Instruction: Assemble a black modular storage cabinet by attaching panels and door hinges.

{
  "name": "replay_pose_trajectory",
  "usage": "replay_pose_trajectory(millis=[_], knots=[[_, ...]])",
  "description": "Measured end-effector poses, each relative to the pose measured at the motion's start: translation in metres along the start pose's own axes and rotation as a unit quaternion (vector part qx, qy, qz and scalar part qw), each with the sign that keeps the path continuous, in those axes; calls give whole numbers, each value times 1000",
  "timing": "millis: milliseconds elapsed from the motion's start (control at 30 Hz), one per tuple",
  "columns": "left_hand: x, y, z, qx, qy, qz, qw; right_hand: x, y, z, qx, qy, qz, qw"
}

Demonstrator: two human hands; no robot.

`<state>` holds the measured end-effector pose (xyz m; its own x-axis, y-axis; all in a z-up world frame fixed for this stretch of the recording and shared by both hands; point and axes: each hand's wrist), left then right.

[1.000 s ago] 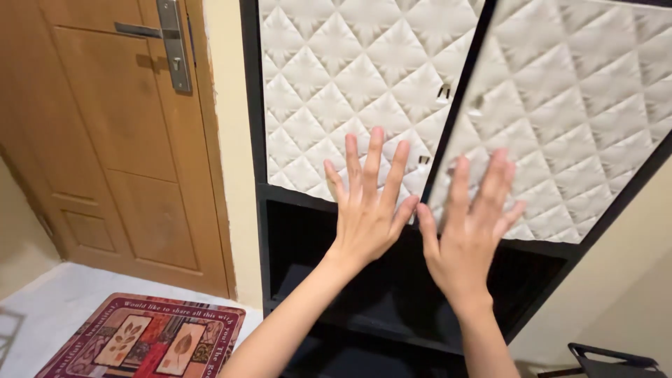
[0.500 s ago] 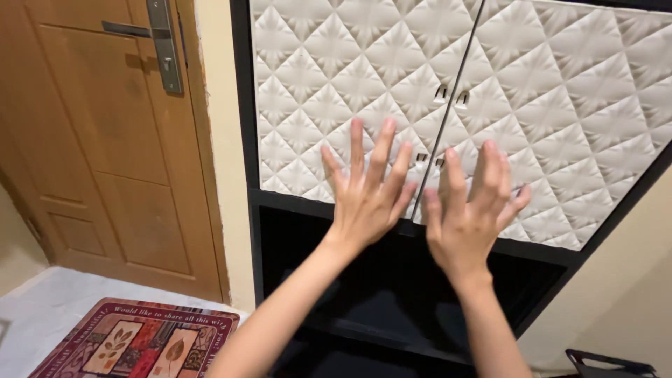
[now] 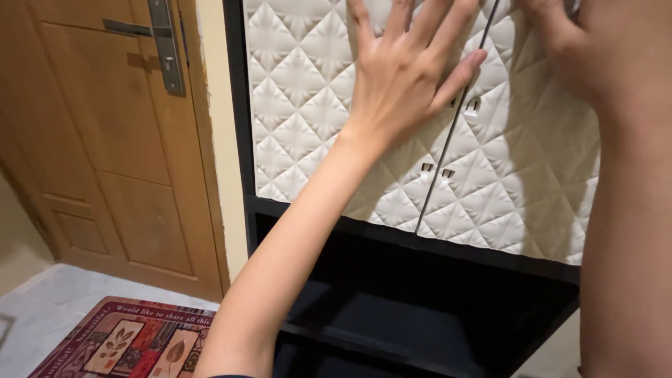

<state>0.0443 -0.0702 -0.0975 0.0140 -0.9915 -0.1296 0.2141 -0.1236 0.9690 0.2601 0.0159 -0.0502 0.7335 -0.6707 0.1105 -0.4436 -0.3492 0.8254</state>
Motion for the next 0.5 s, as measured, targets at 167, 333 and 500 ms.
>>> replay_pose_trajectory(millis=[167, 333, 500], knots=[[-8, -2, 2, -4, -26, -11, 1000, -22, -14, -21, -29, 76, 3, 997], [-6, -2, 3, -18, -25, -16, 999, -26, -14, -23, -186, 147, 50, 970], [-7, -2, 3, -30, -24, -27, 999, -37, -26, -38, -176, 167, 39, 969]])
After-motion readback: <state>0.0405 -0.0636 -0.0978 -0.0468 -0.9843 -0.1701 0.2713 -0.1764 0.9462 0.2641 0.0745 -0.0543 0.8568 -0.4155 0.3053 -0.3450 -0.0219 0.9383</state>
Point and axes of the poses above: each hand's wrist, its own y-axis towards the middle knuckle, its own x-axis out of the back of the hand, z = x × y, and after that the axes turned 5 degrees about x, right-handed
